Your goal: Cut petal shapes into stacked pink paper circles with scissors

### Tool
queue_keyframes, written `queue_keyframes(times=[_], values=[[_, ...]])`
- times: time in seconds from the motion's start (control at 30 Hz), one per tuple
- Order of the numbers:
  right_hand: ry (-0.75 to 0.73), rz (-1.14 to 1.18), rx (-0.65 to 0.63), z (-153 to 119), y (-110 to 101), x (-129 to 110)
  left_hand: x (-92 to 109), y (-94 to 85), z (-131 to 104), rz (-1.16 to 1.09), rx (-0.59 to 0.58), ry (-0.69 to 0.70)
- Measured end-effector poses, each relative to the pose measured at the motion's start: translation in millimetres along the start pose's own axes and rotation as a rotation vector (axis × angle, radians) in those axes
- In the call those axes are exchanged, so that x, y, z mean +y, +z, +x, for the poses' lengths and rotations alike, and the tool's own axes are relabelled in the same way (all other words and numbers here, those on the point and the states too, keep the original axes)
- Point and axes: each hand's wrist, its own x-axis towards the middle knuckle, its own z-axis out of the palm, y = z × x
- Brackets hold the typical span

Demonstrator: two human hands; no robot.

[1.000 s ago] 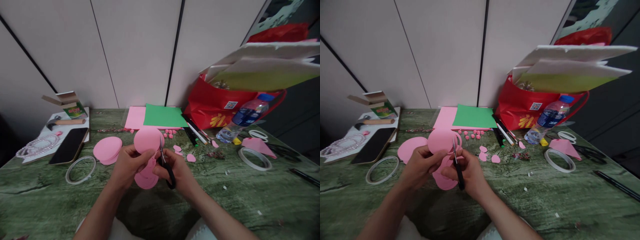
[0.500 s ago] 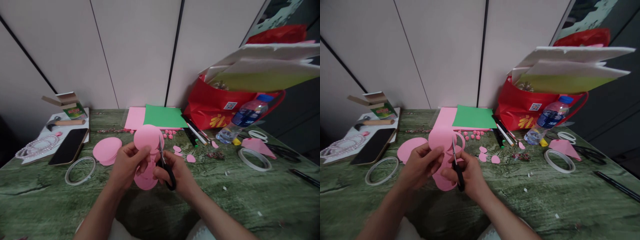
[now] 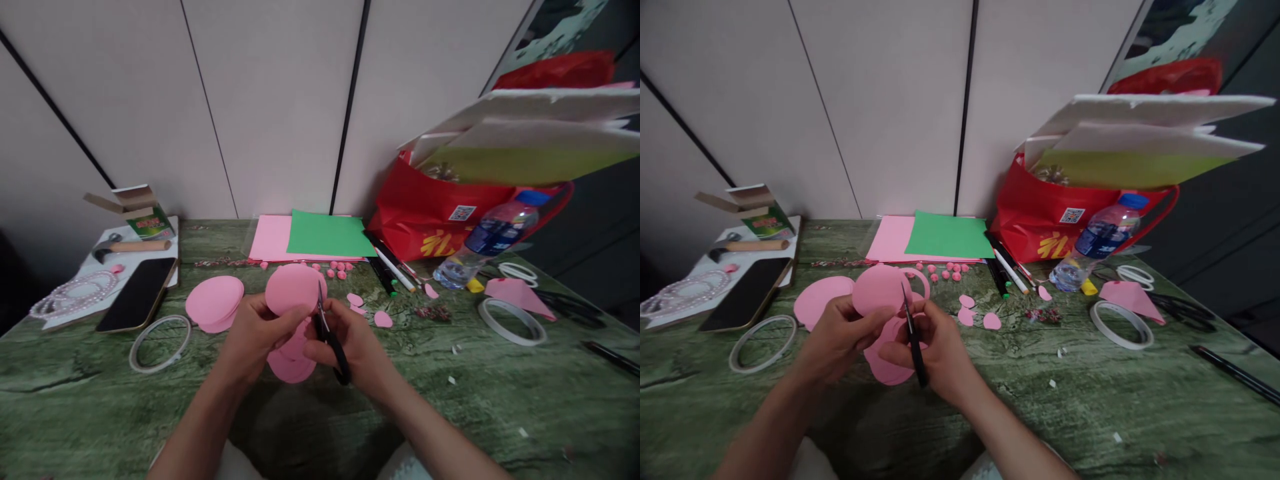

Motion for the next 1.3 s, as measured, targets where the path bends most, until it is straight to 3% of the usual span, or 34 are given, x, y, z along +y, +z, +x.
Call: queue_keyframes(times=[1.0, 1.3], values=[[0.042, -0.019, -0.002, -2.5, 0.3, 1.4, 2.3, -1.1, 1.5, -0.151, 0.011, 0.078], [0.078, -0.032, -0.051, -2.3, 3.6, 3.8, -0.8, -1.6, 1.5, -0.104, 0.012, 0.017]])
